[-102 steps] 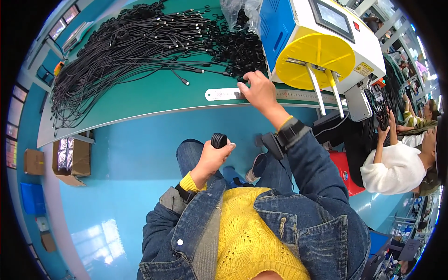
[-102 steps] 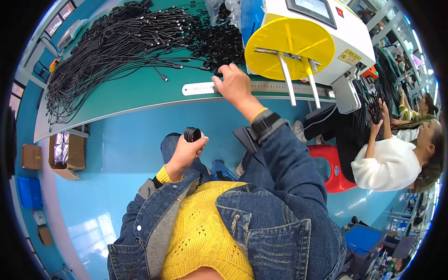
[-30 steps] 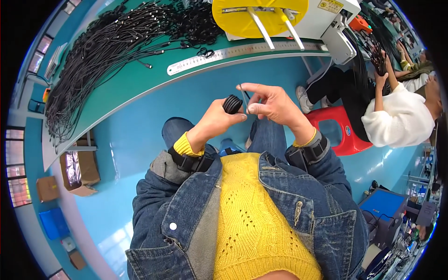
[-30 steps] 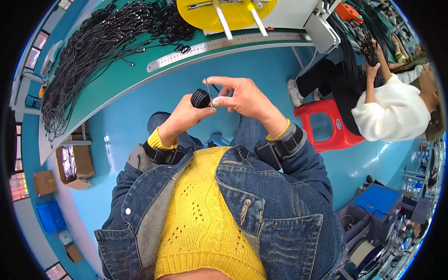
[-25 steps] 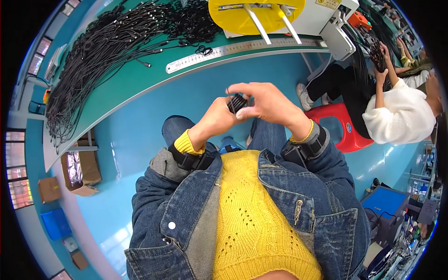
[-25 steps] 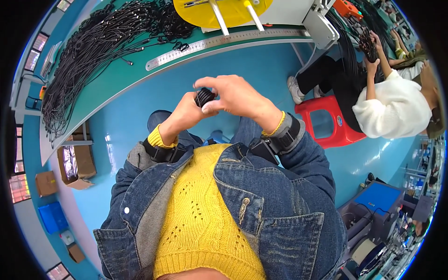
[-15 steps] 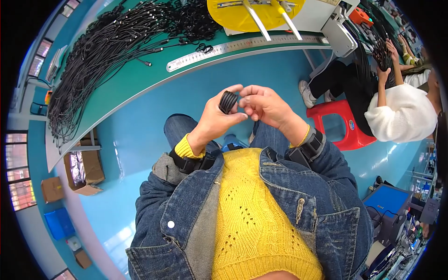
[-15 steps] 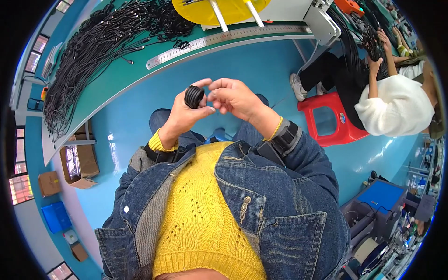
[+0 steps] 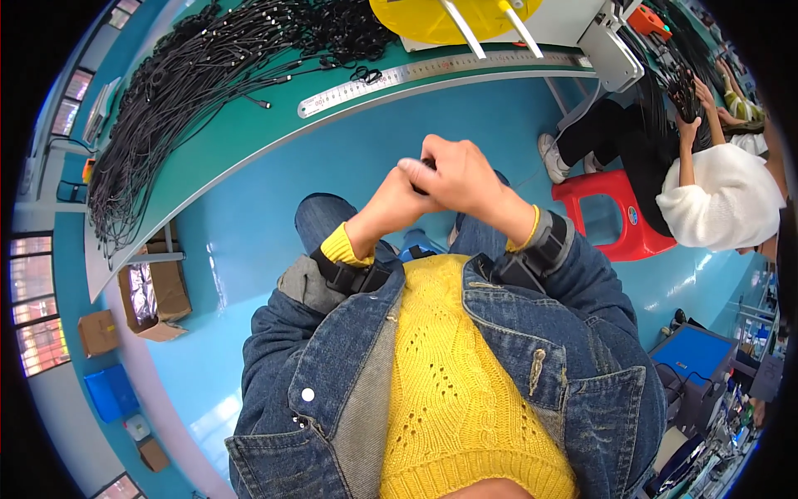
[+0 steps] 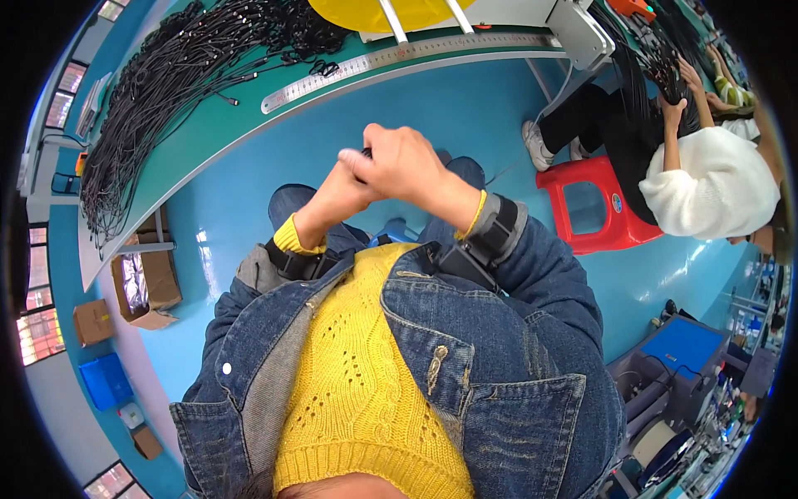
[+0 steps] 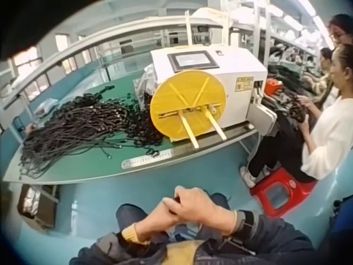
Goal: The person picks up a cable, winds it around the rotating rods of a machine, and removes the coiled cable. They then pick up a small black ring and slide it onto the coiled cable.
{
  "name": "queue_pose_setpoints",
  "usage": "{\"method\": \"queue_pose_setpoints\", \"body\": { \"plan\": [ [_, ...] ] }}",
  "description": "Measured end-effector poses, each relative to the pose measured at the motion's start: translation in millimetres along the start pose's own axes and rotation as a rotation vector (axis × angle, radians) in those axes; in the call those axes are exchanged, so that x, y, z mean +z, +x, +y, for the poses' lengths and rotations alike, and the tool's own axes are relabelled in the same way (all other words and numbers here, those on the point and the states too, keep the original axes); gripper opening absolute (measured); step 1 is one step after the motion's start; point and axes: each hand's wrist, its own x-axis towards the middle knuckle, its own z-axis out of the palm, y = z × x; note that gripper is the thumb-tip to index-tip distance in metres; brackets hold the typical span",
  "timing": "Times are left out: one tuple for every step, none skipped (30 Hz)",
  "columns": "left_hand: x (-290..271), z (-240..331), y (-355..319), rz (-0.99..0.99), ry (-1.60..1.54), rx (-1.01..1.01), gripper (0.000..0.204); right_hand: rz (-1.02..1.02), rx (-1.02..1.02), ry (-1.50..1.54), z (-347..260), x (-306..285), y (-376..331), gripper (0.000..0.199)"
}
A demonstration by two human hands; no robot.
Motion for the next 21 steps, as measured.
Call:
{"method": "queue_pose_setpoints", "body": {
  "plan": [
    [-3.0,0.1,-0.2,-0.151,-0.158,-0.200,0.021,-0.049,0.092,0.028,5.3,0.8,4.1,0.041],
    [-5.2,-1.2,0.0,-0.153,-0.159,-0.206,0.021,-0.051,0.095,0.032,9.4,1.5,7.4,0.041],
    [-7.2,-3.0,0.7,-0.186,-0.477,-0.254,0.025,-0.069,0.127,0.043,11.1,0.4,10.6,0.045],
    [-8.7,-4.8,1.4,-0.216,-0.794,-0.300,0.031,-0.087,0.159,0.055,12.4,-0.7,13.2,0.049],
    [-9.7,-6.6,1.8,-0.241,-1.112,-0.345,0.037,-0.104,0.191,0.066,13.5,-1.0,14.4,0.053],
    [-9.8,-11.2,2.1,-0.245,-1.112,-0.353,0.037,-0.102,0.199,0.069,14.1,-0.1,14.9,0.053],
    [-9.2,-19.1,2.4,-0.270,-1.162,-0.345,0.044,-0.128,0.222,0.047,13.9,1.7,15.4,0.055],
    [-8.6,-20.8,2.7,-0.294,-1.212,-0.335,0.051,-0.153,0.244,0.024,13.7,3.2,17.1,0.058],
    [-8.2,-21.9,2.5,-0.318,-1.261,-0.325,0.058,-0.178,0.265,0.002,13.5,4.3,18.0,0.061],
    [-8.1,-23.1,2.0,-0.319,-1.260,-0.330,0.058,-0.177,0.269,0.004,13.3,5.0,18.3,0.061],
    [-8.1,-24.6,1.0,-0.320,-1.277,-0.338,0.059,-0.176,0.264,-0.018,13.1,5.6,18.2,0.061],
    [-7.6,-25.7,-0.2,-0.320,-1.294,-0.346,0.059,-0.175,0.259,-0.040,13.0,6.2,17.5,0.061],
    [-8.4,-22.7,-0.5,-0.318,-1.310,-0.350,0.060,-0.174,0.251,-0.063,12.2,5.6,18.7,0.061],
    [-8.9,-20.4,-0.6,-0.318,-1.310,-0.352,0.060,-0.174,0.252,-0.061,11.2,5.0,19.0,0.061],
    [-9.1,-18.4,-0.7,-0.337,-1.314,-0.336,0.057,-0.162,0.229,-0.060,10.0,4.5,18.5,0.061],
    [-8.9,-17.5,-0.6,-0.356,-1.321,-0.321,0.054,-0.151,0.206,-0.058,9.2,4.2,17.4,0.061],
    [-8.2,-18.4,-0.3,-0.375,-1.328,-0.306,0.052,-0.140,0.184,-0.057,9.3,4.6,16.1,0.061],
    [-8.6,-19.2,-0.2,-0.374,-1.324,-0.304,0.052,-0.138,0.180,-0.056,7.6,3.2,16.5,0.061],
    [-8.2,-21.5,0.4,-0.401,-1.352,-0.270,0.050,-0.137,0.176,-0.040,6.2,1.9,16.8,0.061],
    [-7.5,-23.1,1.1,-0.429,-1.380,-0.236,0.049,-0.136,0.173,-0.024,5.3,0.8,17.2,0.061],
    [-7.4,-24.5,2.1,-0.458,-1.408,-0.201,0.048,-0.135,0.169,-0.008,4.9,-0.3,17.7,0.060]
  ]
}}
